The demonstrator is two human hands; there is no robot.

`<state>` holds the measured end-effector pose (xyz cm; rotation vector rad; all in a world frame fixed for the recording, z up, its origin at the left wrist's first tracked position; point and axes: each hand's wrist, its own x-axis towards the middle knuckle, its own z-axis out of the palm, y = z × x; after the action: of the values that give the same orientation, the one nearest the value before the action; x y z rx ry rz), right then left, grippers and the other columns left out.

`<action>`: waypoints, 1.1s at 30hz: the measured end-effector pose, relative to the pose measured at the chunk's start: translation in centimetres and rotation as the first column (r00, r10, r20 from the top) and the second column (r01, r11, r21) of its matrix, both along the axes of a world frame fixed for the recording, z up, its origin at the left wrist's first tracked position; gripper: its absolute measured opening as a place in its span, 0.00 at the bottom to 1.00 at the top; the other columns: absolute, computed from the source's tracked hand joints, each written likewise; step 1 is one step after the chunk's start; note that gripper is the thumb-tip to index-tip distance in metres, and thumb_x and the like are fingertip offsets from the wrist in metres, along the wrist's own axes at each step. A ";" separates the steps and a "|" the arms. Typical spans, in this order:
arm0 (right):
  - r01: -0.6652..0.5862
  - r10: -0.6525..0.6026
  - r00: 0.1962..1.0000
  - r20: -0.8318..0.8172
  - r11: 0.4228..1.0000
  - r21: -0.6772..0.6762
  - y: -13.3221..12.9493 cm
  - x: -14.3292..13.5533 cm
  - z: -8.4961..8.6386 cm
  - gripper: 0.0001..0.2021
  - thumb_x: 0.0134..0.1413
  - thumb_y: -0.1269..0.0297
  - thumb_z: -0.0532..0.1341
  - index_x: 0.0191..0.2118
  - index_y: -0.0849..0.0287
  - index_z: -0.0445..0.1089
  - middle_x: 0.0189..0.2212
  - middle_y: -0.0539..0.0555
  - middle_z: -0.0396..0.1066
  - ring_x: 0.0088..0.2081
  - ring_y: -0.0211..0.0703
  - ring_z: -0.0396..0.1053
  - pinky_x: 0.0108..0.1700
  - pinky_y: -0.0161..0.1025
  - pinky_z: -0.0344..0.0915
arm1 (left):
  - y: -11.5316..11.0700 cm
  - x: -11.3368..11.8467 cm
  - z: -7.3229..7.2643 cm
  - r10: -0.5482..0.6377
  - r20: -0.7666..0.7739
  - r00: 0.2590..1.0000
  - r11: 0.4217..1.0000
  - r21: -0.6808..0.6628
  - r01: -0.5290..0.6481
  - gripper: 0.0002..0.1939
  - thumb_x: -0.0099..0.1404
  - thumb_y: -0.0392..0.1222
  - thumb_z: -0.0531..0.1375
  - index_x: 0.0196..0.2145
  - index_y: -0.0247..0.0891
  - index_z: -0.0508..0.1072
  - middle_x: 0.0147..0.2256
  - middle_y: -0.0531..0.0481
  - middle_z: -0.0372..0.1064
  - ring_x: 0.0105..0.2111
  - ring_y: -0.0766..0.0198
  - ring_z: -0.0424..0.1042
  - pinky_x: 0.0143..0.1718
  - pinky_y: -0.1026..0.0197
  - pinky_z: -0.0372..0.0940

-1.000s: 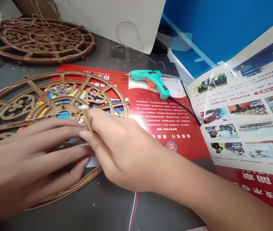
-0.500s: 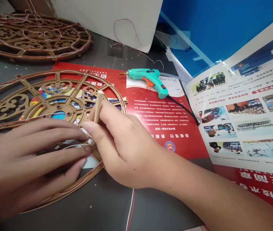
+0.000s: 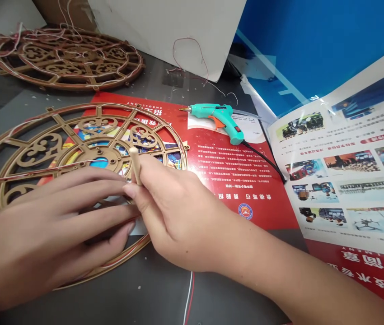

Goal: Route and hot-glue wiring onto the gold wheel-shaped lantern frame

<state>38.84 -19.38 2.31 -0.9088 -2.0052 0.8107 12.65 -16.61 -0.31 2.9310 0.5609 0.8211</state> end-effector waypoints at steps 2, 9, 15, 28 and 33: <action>-0.007 0.007 1.000 0.013 1.000 0.009 0.1 -0.2 0.2 0.17 0.88 0.72 0.63 0.43 0.47 0.60 0.38 0.48 0.75 0.37 0.42 0.77 0.42 0.42 0.76 | -0.1 0.0 0.2 0.001 0.015 1.000 1.000 0.002 -0.001 0.18 0.93 0.37 0.57 0.43 0.44 0.81 0.47 0.45 0.86 0.49 0.53 0.82 0.47 0.48 0.84; -0.085 0.083 0.996 0.039 0.995 0.060 -0.1 -0.3 -0.1 0.16 0.89 0.77 0.60 0.46 0.48 0.62 0.41 0.46 0.77 0.43 0.40 0.82 0.49 0.38 0.79 | 0.2 -0.2 -0.1 -0.042 0.028 0.999 0.999 0.022 0.041 0.15 0.94 0.38 0.58 0.46 0.44 0.79 0.45 0.51 0.83 0.47 0.58 0.80 0.60 0.50 0.84; -0.146 0.147 0.989 -0.021 0.987 0.068 0.2 0.2 -0.8 0.16 0.90 0.76 0.62 0.46 0.48 0.61 0.44 0.47 0.77 0.45 0.41 0.80 0.50 0.40 0.79 | 0.2 0.2 -0.1 -0.013 0.074 0.997 0.998 -0.057 0.017 0.10 0.92 0.35 0.58 0.48 0.45 0.73 0.41 0.55 0.80 0.43 0.60 0.76 0.62 0.54 0.80; 0.002 -0.021 0.978 -0.210 0.996 -0.088 -0.5 0.7 -2.3 0.10 0.88 0.69 0.75 0.51 0.52 0.74 0.41 0.48 0.78 0.36 0.40 0.75 0.39 0.38 0.76 | -0.6 -0.7 -1.3 0.030 0.035 0.999 0.997 -0.073 -0.027 0.09 0.93 0.40 0.61 0.57 0.46 0.83 0.55 0.50 0.88 0.56 0.53 0.84 0.57 0.44 0.83; -0.028 0.019 0.982 -0.190 0.999 -0.043 -0.3 0.3 -1.7 0.15 0.91 0.71 0.68 0.47 0.50 0.65 0.40 0.47 0.73 0.36 0.38 0.72 0.39 0.38 0.74 | -0.3 -1.4 -1.8 0.007 0.038 0.999 0.995 -0.100 -0.003 0.07 0.88 0.39 0.65 0.56 0.49 0.84 0.56 0.51 0.89 0.57 0.54 0.86 0.59 0.46 0.87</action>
<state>39.16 -19.63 0.61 -0.8029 -1.8418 0.9236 11.26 -16.95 -2.15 2.8181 0.5892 0.8228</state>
